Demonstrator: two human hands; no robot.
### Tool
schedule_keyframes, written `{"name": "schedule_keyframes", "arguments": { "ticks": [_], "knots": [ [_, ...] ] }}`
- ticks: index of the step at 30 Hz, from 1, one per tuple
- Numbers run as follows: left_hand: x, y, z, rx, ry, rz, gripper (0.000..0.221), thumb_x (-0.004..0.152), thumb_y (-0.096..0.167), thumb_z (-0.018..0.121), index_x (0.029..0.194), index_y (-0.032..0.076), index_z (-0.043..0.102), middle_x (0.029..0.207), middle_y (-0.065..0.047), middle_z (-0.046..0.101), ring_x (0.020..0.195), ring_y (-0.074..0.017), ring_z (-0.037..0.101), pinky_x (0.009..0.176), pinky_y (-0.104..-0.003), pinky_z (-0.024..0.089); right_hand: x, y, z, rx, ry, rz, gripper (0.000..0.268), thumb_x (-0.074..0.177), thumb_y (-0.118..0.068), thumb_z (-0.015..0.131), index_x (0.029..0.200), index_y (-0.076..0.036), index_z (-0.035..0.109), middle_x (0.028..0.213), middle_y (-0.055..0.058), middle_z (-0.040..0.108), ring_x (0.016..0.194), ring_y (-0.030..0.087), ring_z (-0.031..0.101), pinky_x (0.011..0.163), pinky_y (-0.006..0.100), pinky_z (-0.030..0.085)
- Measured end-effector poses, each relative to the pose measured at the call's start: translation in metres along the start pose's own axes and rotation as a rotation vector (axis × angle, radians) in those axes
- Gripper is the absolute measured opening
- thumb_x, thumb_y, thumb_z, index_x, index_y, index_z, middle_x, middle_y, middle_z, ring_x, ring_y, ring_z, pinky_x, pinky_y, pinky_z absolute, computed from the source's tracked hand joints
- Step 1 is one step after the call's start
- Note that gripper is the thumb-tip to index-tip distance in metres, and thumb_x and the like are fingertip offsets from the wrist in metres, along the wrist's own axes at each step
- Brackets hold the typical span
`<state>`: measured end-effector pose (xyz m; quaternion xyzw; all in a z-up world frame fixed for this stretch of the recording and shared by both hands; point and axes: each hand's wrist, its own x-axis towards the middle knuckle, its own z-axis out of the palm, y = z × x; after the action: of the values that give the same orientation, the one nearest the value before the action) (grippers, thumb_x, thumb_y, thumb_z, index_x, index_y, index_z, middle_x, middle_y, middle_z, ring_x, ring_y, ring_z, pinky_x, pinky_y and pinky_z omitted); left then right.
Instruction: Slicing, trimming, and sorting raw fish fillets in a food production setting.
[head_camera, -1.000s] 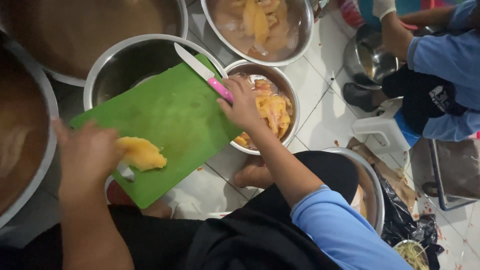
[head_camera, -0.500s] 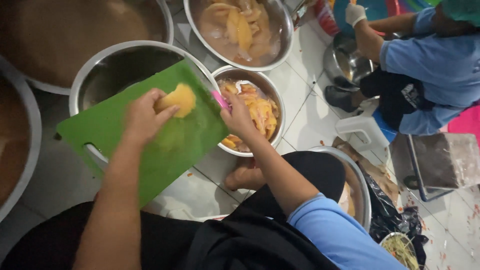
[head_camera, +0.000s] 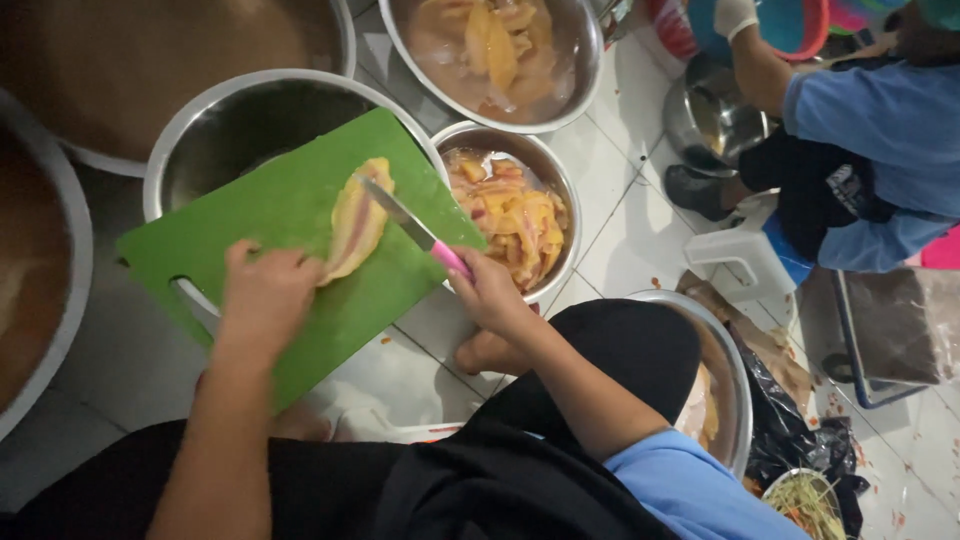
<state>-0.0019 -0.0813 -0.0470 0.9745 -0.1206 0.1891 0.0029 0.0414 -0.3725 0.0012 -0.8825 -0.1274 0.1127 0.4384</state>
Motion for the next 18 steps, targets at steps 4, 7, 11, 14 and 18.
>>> {"name": "schedule_keyframes", "arguments": {
  "ticks": [4, 7, 11, 14, 18],
  "knots": [
    [-0.025, -0.021, -0.007, 0.074, -0.216, -0.179, 0.023, 0.077, 0.044, 0.063, 0.095, 0.029, 0.061, 0.096, 0.007, 0.062, 0.094, -0.0125, 0.063, 0.100, -0.046, 0.038, -0.006, -0.007, -0.004, -0.359, -0.039, -0.202, 0.031, 0.089, -0.023, 0.053, 0.118, -0.011, 0.054, 0.087, 0.021, 0.064, 0.078, 0.042, 0.064, 0.068, 0.049, 0.052],
    [0.011, 0.031, -0.082, -0.278, -0.423, -0.284, 0.093, 0.057, 0.051, 0.077, 0.135, 0.013, 0.046, 0.134, -0.018, 0.049, 0.127, -0.0363, 0.043, 0.100, -0.065, 0.026, 0.000, 0.000, -0.006, -0.356, -0.044, -0.212, 0.032, 0.089, -0.023, 0.052, 0.120, -0.016, 0.052, 0.092, 0.019, 0.065, 0.083, 0.039, 0.065, 0.071, 0.047, 0.053],
    [0.007, 0.047, -0.057, -0.221, -0.655, -0.210, 0.120, 0.050, 0.054, 0.083, 0.146, 0.012, 0.024, 0.149, -0.019, 0.025, 0.138, -0.0384, 0.022, 0.101, -0.070, 0.014, 0.006, -0.003, -0.007, -0.386, -0.063, -0.212, 0.033, 0.090, -0.027, 0.051, 0.122, -0.017, 0.051, 0.092, 0.017, 0.065, 0.084, 0.036, 0.065, 0.073, 0.044, 0.053],
    [0.017, 0.037, -0.047, -0.198, -0.680, -0.202, 0.121, 0.049, 0.049, 0.085, 0.145, 0.010, 0.023, 0.150, -0.019, 0.023, 0.139, -0.0384, 0.020, 0.103, -0.067, 0.019, 0.008, -0.012, -0.007, -0.315, -0.109, -0.188, 0.033, 0.090, -0.024, 0.049, 0.121, -0.014, 0.051, 0.096, 0.020, 0.064, 0.087, 0.040, 0.063, 0.076, 0.048, 0.051],
    [0.028, 0.015, -0.039, -0.297, -0.687, -0.159, 0.128, 0.046, 0.048, 0.087, 0.147, 0.014, 0.016, 0.151, -0.018, 0.018, 0.138, -0.0397, 0.017, 0.103, -0.068, 0.016, 0.012, -0.004, -0.001, -0.361, -0.102, -0.190, 0.035, 0.091, -0.026, 0.050, 0.124, -0.015, 0.050, 0.094, 0.020, 0.064, 0.088, 0.040, 0.063, 0.077, 0.049, 0.051]
  ]
}}
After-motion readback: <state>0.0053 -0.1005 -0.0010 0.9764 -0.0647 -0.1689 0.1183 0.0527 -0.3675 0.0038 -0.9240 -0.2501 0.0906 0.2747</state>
